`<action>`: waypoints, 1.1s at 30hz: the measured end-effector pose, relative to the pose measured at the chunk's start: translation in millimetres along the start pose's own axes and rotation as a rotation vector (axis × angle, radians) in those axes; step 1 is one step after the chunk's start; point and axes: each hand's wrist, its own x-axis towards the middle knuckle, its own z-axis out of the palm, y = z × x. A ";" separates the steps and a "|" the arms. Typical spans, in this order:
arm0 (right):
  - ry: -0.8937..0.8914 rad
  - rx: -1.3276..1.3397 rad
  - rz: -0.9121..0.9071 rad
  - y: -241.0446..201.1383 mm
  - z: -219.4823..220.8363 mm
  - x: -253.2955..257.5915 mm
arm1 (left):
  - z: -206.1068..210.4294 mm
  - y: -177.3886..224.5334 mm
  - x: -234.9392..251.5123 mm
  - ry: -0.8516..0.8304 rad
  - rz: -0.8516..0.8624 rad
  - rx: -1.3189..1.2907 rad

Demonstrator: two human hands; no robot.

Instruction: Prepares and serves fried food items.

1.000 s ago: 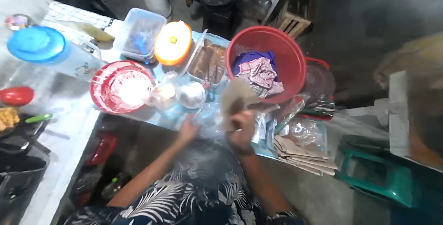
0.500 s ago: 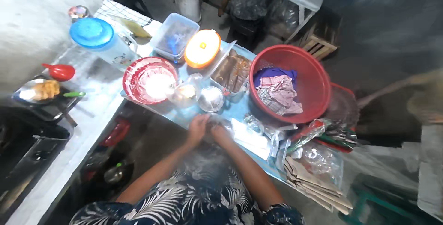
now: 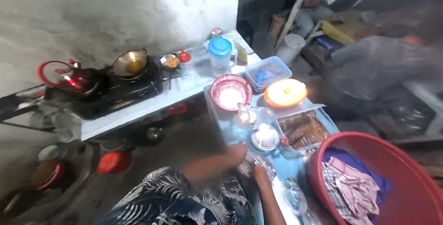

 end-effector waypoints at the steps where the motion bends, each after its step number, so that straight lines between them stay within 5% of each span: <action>1: 0.017 -0.039 0.009 3.2 2.0 4.5 | -0.1 -0.1 0.4 0.005 0.007 0.000; 8: -0.020 -0.091 0.065 13.4 -3.9 13.6 | -7.9 -78.8 -28.4 0.143 0.232 -0.472; 12: -0.096 -0.199 0.012 -2.8 -25.3 -9.9 | -31.1 -183.2 -60.1 0.279 -0.116 -0.771; 18: 0.131 0.112 -0.332 -6.0 -37.9 -29.5 | -89.5 -330.1 -79.4 0.611 -0.547 -1.254; 22: -0.047 -0.038 -0.107 -4.3 -17.7 3.5 | -129.2 -405.1 -59.3 0.757 -0.608 -1.401; 28: -0.219 0.062 0.291 -49.2 -38.0 13.2 | -198.7 -478.1 18.6 0.693 -0.445 -1.472; 33: -0.157 0.368 0.343 -60.4 -82.9 -22.9 | -246.8 -520.8 85.3 0.604 -0.399 -1.536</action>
